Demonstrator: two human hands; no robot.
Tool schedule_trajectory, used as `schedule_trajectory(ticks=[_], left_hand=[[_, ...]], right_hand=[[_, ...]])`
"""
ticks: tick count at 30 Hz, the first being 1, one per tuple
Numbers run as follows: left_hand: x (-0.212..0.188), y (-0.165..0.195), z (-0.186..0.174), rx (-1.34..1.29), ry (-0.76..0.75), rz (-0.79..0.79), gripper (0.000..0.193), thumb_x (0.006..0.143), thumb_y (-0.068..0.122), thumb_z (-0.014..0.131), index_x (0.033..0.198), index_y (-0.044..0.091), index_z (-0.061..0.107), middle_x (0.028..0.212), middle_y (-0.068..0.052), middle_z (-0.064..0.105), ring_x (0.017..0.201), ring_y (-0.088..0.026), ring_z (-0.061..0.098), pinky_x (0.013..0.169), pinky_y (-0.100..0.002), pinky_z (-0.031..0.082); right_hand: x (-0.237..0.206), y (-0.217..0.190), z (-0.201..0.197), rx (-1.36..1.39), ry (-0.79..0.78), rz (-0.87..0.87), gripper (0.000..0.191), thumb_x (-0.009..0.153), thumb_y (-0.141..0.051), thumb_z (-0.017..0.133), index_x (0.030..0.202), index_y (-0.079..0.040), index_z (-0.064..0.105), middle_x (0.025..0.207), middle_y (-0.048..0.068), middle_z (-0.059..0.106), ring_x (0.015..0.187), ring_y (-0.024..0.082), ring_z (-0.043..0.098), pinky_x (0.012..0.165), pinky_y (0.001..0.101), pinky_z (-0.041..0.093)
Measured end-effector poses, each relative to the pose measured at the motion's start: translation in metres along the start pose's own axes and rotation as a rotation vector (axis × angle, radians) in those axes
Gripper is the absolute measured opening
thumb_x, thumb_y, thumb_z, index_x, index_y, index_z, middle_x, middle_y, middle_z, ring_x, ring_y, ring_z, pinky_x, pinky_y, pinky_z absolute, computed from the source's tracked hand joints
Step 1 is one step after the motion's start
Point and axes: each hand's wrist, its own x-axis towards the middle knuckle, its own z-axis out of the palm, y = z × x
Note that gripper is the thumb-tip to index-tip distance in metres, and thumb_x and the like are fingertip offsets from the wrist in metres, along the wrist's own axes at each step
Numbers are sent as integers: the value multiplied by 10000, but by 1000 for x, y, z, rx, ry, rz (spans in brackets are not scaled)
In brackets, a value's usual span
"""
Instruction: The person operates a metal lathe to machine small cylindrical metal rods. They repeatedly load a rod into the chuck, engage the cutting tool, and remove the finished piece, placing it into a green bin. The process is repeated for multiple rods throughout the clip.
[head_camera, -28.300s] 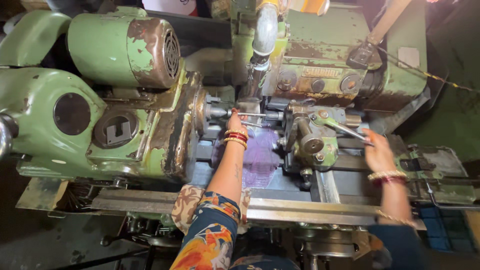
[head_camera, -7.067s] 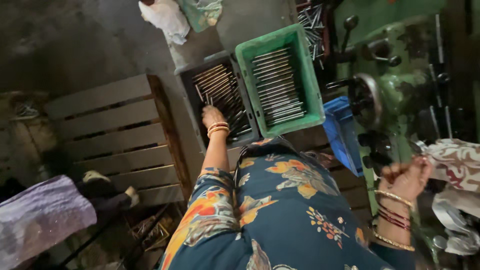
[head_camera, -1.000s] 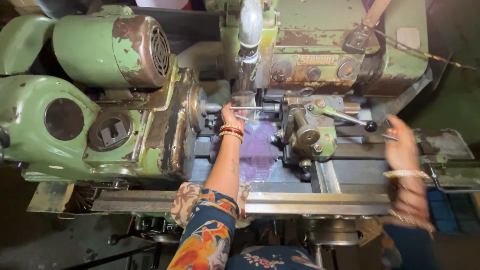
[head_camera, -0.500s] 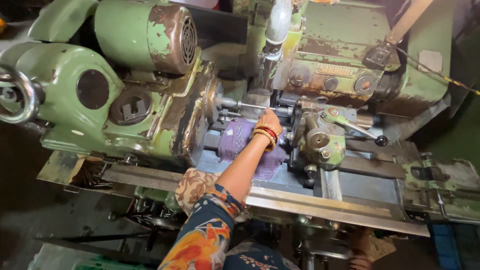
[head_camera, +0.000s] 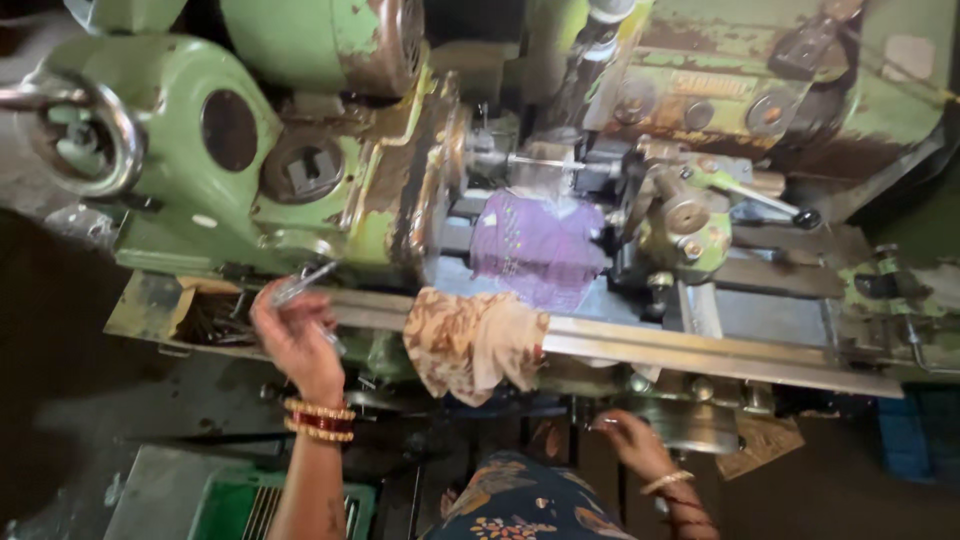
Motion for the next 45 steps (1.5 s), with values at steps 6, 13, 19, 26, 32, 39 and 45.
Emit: schedule_trajectory(ticks=[6,13,19,26,32,39,45], left_hand=[[-92,-87,-80,139,63,-255,279,1027,213,693,1077,50,472,949,-18,578,791,-133,523,656,-304,468],[-184,-79,-96,736,-239,97,344,950,306,658,1211,84,634,1025,-135,715,904,-365,684,738,-455,538],[-182,-53,-140,759,-245,154,302,900,181,671,1186,97,627,1038,-124,715,885,-370,671,741,-474,531],[-178,-24,-176,762,-275,131,371,863,163,712,1211,91,602,1032,-123,708,870,-349,673,730,-444,533],[-177,-12,-205,815,-307,139,379,868,164,716,1219,114,581,924,-94,664,816,-338,649,696,-451,514],[-167,-18,-238,820,-487,326,344,892,206,732,1183,111,576,882,-71,618,776,-316,635,646,-448,526],[-159,-19,-258,965,-687,458,347,873,226,711,1154,90,559,875,-106,643,718,-294,645,588,-435,510]], right_hand=[[5,-131,118,45,-250,-311,145,1031,-209,571,1065,-68,573,881,109,660,803,237,688,718,403,541],[28,-231,198,889,-600,301,214,1057,-410,514,987,-217,577,646,-44,376,470,87,342,389,248,263],[7,-267,232,824,-583,367,123,1037,-351,536,979,-244,558,680,-66,406,502,79,339,408,240,249],[1,-274,251,626,-743,340,163,1052,-373,486,1013,-232,558,679,-89,373,517,48,304,407,224,211],[-4,-287,265,688,-939,355,207,1064,-409,485,1019,-213,533,672,-83,329,515,44,253,419,208,188],[-5,-313,249,568,-1261,498,219,1083,-398,463,989,-202,492,676,-62,341,506,51,247,398,213,179],[-25,-303,265,636,-1090,402,171,1081,-364,442,1041,-222,529,692,-43,409,459,69,275,383,228,209]])
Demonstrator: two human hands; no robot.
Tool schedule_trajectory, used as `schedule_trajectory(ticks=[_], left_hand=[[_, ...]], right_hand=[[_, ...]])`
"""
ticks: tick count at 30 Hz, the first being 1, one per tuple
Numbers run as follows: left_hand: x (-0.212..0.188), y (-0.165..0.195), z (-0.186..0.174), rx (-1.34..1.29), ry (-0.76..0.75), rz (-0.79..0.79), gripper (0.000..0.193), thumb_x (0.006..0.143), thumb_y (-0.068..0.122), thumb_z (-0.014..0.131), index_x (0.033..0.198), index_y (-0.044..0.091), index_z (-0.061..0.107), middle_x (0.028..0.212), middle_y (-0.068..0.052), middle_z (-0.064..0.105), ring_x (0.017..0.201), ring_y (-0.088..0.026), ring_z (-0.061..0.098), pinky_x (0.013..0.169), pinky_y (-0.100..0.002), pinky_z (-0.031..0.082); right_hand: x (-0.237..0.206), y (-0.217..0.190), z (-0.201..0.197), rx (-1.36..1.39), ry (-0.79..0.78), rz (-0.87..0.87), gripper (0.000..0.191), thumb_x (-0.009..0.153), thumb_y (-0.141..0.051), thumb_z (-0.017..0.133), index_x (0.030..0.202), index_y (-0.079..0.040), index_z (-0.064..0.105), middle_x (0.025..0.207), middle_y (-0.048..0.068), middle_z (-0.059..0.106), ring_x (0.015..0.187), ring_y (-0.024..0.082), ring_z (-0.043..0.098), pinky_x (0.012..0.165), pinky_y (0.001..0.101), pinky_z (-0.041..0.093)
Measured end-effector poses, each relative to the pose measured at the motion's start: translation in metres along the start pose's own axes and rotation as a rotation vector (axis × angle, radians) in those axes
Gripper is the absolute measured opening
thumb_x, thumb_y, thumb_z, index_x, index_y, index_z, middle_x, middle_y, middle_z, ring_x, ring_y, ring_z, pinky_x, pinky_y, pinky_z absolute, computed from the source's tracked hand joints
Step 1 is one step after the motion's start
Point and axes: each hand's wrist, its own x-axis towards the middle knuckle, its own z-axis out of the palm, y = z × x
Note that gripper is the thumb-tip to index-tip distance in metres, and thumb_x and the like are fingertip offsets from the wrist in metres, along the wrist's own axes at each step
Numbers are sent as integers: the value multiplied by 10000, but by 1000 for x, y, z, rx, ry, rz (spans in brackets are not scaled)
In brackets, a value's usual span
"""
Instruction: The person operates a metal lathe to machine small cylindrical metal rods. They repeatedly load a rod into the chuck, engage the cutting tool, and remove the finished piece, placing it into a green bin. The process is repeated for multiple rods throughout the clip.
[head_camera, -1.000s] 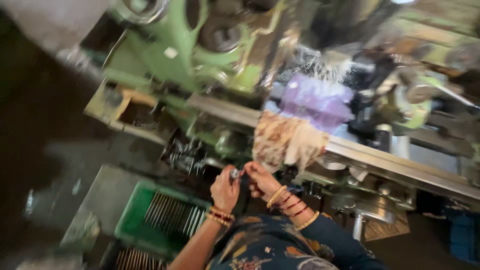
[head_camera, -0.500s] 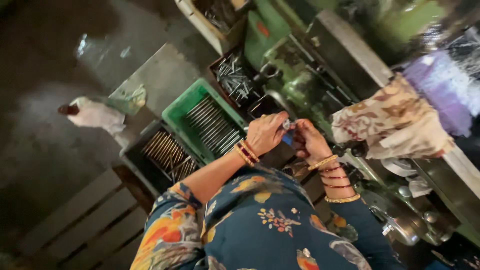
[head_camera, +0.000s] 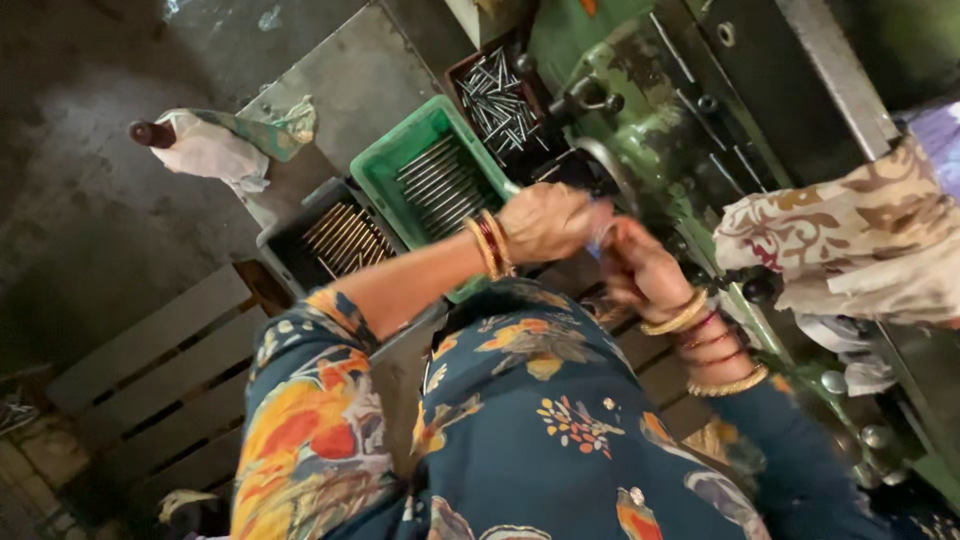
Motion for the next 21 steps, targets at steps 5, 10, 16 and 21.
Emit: schedule_trajectory(ticks=[5,10,16,21], left_hand=[[19,70,24,-594,365,-857,445,962,362,637,1264,82,469,783,-145,646,682,-342,653,608,-481,514],[-26,68,74,-549,367,-1121,301,963,294,654,1182,112,555,844,-175,686,789,-372,685,717,-498,545],[-166,-46,141,143,-49,-1174,185,928,129,606,1094,84,672,982,-209,696,907,-385,696,788,-479,574],[-184,-67,144,26,-467,-1237,204,981,105,549,981,109,754,988,-190,736,950,-344,738,798,-436,608]], right_hand=[[36,40,5,-310,320,-763,123,1207,-160,503,1107,-133,570,850,9,469,630,101,358,532,250,296],[53,45,-28,-84,539,-909,77,1125,-130,490,1170,-153,548,896,15,540,539,118,450,437,274,364],[16,36,-85,14,553,-781,84,1172,-153,580,1215,-189,517,967,-11,553,633,117,428,537,281,375],[-4,60,-82,14,581,-687,135,1198,-239,626,1146,-204,507,823,-35,445,586,85,333,504,249,256]])
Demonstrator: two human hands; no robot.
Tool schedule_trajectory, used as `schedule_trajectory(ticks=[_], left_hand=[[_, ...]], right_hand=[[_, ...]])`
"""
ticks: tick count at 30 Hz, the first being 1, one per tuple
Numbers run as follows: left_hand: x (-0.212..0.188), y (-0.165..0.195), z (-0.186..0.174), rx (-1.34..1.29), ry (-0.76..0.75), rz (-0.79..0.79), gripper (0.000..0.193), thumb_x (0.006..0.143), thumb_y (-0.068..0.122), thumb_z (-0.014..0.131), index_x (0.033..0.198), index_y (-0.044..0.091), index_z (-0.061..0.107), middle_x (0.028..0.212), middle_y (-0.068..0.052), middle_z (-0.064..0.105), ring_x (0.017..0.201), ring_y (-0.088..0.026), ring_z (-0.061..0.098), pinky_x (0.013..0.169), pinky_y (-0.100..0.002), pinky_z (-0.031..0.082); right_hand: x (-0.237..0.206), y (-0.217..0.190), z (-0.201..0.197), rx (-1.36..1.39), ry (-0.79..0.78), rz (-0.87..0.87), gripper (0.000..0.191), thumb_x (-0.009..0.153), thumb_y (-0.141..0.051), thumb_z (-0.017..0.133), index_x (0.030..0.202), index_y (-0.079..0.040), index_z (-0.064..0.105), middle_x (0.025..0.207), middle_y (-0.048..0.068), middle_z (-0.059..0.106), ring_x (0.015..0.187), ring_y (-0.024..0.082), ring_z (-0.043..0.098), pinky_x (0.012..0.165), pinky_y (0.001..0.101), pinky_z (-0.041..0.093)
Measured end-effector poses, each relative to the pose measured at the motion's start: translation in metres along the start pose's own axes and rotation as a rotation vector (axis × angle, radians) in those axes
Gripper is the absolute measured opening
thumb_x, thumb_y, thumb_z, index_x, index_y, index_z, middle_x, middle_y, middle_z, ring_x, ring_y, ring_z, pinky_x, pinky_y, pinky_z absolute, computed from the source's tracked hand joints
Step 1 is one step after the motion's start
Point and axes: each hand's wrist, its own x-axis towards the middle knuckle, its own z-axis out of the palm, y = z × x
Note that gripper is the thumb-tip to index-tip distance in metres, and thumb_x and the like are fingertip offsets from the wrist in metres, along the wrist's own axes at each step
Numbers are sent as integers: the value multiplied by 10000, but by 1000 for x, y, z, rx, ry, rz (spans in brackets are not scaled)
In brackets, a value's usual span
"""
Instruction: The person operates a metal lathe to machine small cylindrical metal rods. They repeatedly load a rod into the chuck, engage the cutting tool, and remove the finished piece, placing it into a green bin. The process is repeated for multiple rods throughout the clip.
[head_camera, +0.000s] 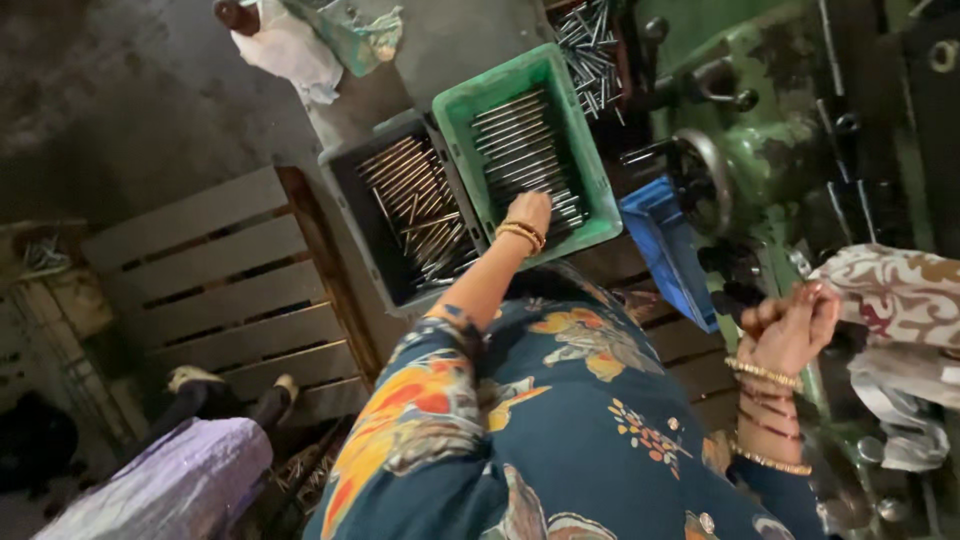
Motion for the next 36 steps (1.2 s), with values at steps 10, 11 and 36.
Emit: schedule_trajectory(ticks=[10,11,36], left_hand=[[-83,-159,-47,-283,546,-298,246,780,20,659,982,151,711,945,-149,713,888,-353,673,786,-461,546],[-87,-162,-35,-212,472,-235,309,761,9,659,1022,160,724,958,-160,717,891,-356,678,789,-459,548],[-83,189,-154,-1316,-411,529,471,1055,150,593,1494,201,429,880,-4,633,603,-75,514,473,-231,398]], right_hand=[[1,1,-25,58,43,35,121,1149,-208,641,1189,-202,526,980,-32,547,642,107,394,549,276,338],[3,3,-21,67,34,36,127,1139,-219,641,1196,-205,528,1015,-49,570,644,108,404,555,273,343],[20,31,64,174,-222,497,246,1078,-356,473,999,-175,620,662,-12,563,404,69,412,335,226,234]])
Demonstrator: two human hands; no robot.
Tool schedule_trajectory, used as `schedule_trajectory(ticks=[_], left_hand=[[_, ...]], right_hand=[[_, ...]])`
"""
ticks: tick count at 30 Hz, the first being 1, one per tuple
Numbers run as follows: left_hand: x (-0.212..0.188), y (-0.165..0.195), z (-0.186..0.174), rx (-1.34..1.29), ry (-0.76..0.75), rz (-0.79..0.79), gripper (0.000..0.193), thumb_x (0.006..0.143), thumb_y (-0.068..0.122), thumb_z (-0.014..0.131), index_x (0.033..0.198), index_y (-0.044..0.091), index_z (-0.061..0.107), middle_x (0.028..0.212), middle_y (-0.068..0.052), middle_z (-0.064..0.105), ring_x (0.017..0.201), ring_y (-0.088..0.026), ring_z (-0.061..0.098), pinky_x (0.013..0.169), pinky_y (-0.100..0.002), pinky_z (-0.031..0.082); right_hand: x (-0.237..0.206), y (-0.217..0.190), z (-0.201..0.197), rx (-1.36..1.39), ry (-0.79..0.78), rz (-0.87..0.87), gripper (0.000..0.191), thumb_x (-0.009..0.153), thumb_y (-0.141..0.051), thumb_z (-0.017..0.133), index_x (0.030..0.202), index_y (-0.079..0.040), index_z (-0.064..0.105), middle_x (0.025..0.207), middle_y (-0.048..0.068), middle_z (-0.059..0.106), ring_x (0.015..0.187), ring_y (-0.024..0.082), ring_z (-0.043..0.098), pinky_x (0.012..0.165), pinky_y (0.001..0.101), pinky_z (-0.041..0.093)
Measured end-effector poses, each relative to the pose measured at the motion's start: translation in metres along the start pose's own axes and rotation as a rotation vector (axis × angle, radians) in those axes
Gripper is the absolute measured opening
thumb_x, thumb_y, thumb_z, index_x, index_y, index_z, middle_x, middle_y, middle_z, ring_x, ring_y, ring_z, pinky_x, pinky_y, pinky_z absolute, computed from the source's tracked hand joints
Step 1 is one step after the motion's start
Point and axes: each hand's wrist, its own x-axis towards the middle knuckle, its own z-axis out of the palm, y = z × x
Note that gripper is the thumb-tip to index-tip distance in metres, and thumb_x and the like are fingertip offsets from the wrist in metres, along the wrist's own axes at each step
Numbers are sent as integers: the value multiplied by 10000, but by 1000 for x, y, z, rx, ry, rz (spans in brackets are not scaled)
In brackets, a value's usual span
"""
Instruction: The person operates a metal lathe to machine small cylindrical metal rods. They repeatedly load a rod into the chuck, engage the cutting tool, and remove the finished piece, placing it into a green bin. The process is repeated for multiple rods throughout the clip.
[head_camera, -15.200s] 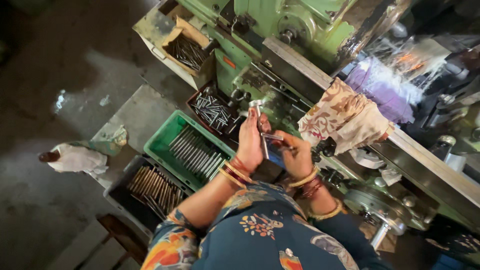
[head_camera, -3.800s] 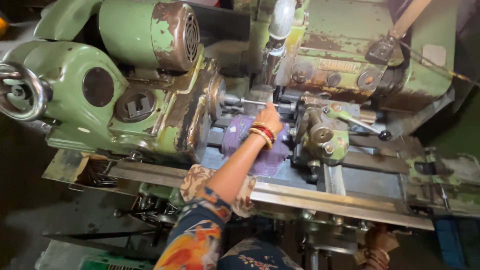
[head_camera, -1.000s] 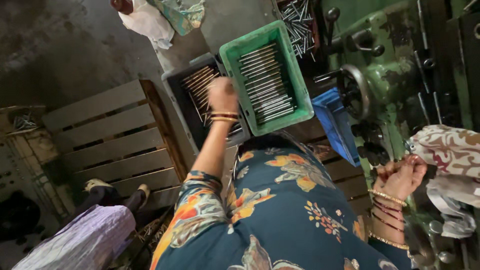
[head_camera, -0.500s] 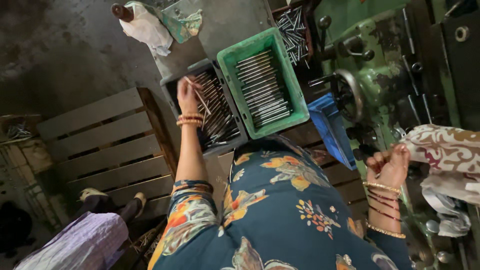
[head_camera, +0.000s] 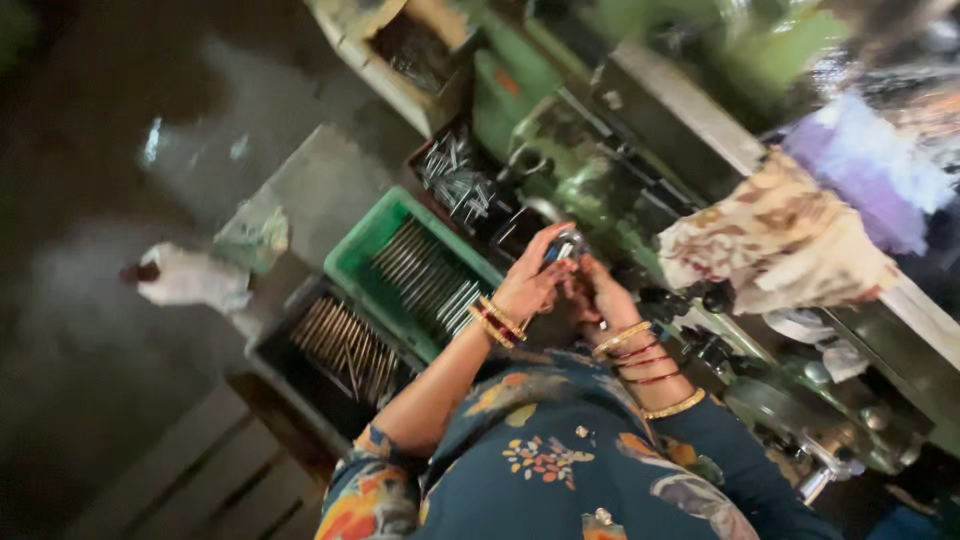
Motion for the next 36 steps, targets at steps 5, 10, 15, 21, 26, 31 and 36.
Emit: schedule_trajectory(ticks=[5,10,15,21,26,31,36], left_hand=[[12,17,17,-361,48,-258,341,1019,155,590,1324,258,480,758,6,583,491,-61,434,408,-216,322],[18,16,40,-511,32,-280,256,1006,144,602,1241,231,550,736,26,538,514,-66,449,419,-213,329],[29,47,62,1133,223,1062,236,980,251,663,1176,131,610,886,-98,610,688,-304,615,545,-410,492],[52,81,72,1340,-239,1264,288,874,391,765,976,128,710,626,-53,555,534,-262,567,461,-406,459],[65,92,124,1067,-218,1278,294,708,272,779,635,143,525,597,-63,522,565,-284,567,525,-425,466],[56,95,155,1041,-351,1306,256,708,230,797,674,131,563,625,-71,538,584,-296,576,538,-422,470],[61,69,155,1058,-391,1269,225,708,188,815,712,119,601,653,-80,553,603,-307,584,550,-418,474]], right_hand=[[-20,-15,17,-145,-33,-430,158,1068,-239,547,1016,-129,648,749,-17,635,505,98,514,418,237,380],[-49,-50,23,-1063,453,-1347,116,1022,-93,611,1121,-48,651,970,85,661,878,247,646,767,308,529],[-77,-88,24,36,-137,-284,351,1042,-455,506,840,-179,584,510,-44,450,366,82,386,332,265,280],[-112,-86,-8,10,-184,180,458,1039,-638,484,784,-259,469,591,-112,365,460,48,293,435,220,227],[-109,-79,-33,30,-168,118,460,1020,-658,465,807,-254,520,602,-117,359,457,36,276,427,215,222],[-118,-72,-75,54,-128,146,411,1023,-606,481,861,-236,554,611,-96,372,467,51,294,433,231,237],[-109,-54,-111,58,39,-12,366,1026,-554,497,914,-217,588,621,-76,385,477,66,313,440,247,253]])
